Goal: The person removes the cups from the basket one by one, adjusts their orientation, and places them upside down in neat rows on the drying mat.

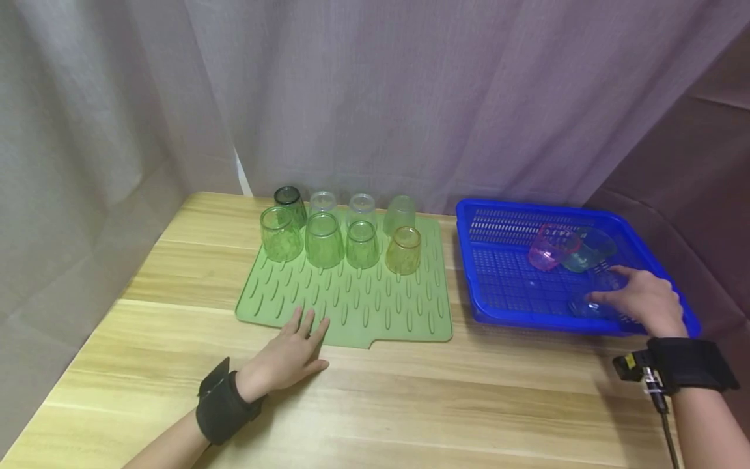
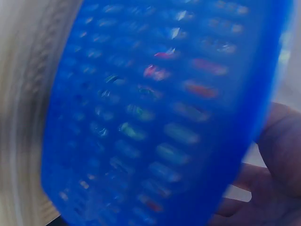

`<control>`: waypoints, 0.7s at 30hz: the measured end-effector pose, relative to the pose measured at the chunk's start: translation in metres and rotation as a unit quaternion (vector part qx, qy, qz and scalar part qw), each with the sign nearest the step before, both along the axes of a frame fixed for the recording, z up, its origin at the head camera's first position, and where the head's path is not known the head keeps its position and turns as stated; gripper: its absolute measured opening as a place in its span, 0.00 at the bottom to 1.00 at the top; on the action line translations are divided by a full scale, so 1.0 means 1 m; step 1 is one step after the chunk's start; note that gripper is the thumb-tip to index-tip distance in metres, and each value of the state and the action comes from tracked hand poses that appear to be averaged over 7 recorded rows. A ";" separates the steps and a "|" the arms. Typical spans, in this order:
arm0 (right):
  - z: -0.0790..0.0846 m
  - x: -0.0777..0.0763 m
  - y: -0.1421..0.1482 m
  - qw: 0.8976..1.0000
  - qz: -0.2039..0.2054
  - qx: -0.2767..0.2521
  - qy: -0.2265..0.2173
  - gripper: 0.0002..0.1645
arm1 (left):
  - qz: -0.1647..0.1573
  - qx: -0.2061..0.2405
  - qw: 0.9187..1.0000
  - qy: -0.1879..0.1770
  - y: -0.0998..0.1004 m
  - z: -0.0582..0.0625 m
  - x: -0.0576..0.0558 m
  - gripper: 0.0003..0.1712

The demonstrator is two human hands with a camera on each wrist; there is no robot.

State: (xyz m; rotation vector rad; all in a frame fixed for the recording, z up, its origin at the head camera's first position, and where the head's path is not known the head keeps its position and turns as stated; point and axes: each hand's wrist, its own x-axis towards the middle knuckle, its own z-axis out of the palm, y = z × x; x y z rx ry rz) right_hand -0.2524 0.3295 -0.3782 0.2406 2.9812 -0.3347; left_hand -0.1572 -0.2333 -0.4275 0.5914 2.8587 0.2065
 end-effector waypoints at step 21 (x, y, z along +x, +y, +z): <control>0.034 0.004 -0.053 0.993 0.022 -0.115 0.010 0.62 | 0.001 -0.012 1.000 0.005 0.001 -0.002 0.001 0.42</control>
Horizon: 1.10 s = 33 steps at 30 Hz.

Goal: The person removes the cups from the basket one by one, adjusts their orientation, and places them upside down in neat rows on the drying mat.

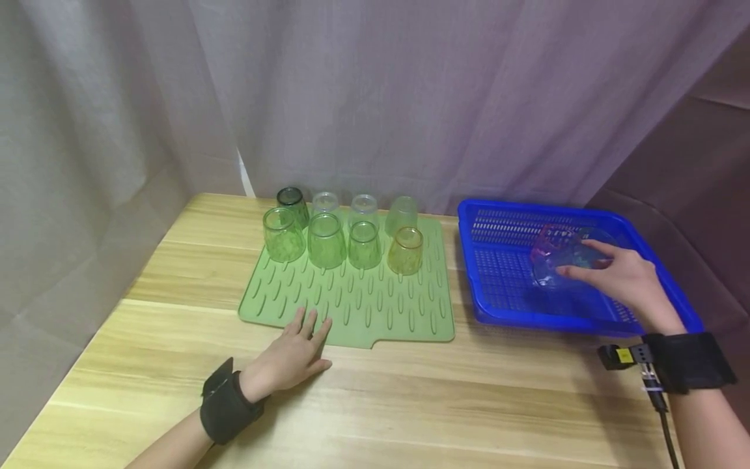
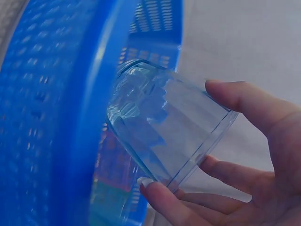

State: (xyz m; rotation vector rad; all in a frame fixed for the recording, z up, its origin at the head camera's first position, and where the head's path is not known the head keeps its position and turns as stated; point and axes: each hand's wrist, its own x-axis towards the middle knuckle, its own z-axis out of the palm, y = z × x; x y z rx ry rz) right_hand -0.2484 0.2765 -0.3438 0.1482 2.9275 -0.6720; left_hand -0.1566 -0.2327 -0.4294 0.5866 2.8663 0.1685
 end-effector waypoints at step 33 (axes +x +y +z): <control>0.020 -0.002 -0.028 0.982 0.050 -0.182 -0.031 0.52 | 0.002 -0.010 1.000 0.003 0.001 -0.003 0.001 0.41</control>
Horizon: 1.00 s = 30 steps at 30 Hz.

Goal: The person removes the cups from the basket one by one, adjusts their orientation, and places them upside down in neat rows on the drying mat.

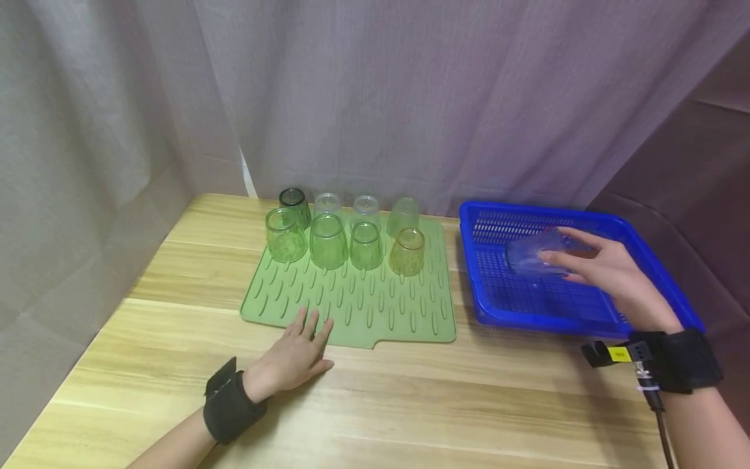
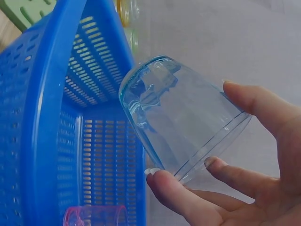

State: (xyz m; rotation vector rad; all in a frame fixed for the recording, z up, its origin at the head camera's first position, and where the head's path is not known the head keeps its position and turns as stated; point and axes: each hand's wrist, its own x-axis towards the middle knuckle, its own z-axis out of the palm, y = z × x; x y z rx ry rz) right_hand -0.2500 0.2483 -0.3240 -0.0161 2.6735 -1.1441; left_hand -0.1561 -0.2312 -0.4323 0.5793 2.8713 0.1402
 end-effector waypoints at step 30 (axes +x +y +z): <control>-0.002 0.005 -0.028 0.997 0.016 -0.069 -0.013 0.46 | 0.006 0.002 1.000 -0.005 0.001 0.003 0.001 0.41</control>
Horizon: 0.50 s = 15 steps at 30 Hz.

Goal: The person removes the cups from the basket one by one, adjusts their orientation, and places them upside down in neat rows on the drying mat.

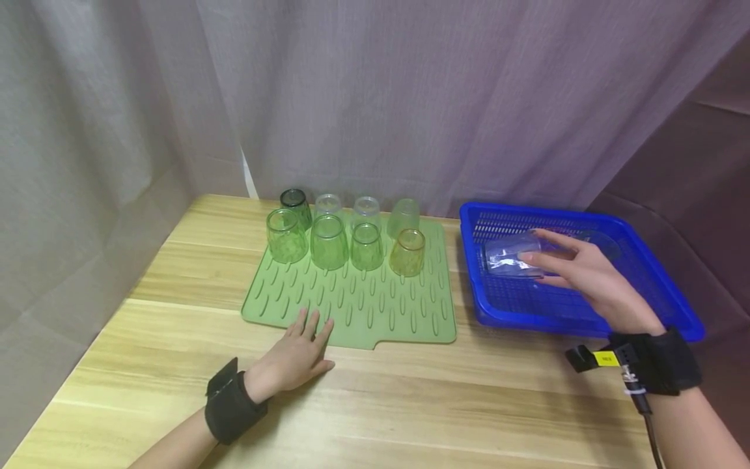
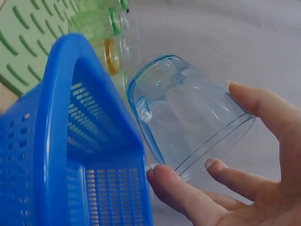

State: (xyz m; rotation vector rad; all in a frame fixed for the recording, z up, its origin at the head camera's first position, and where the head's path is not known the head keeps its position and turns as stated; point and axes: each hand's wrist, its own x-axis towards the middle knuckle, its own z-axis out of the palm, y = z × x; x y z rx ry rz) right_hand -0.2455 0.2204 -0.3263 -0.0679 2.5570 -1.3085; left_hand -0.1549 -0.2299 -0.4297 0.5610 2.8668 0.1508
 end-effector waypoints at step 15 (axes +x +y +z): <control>-0.002 -0.001 -0.022 0.998 0.026 -0.057 -0.013 0.45 | 0.000 -0.015 1.000 0.003 0.001 0.001 0.000 0.41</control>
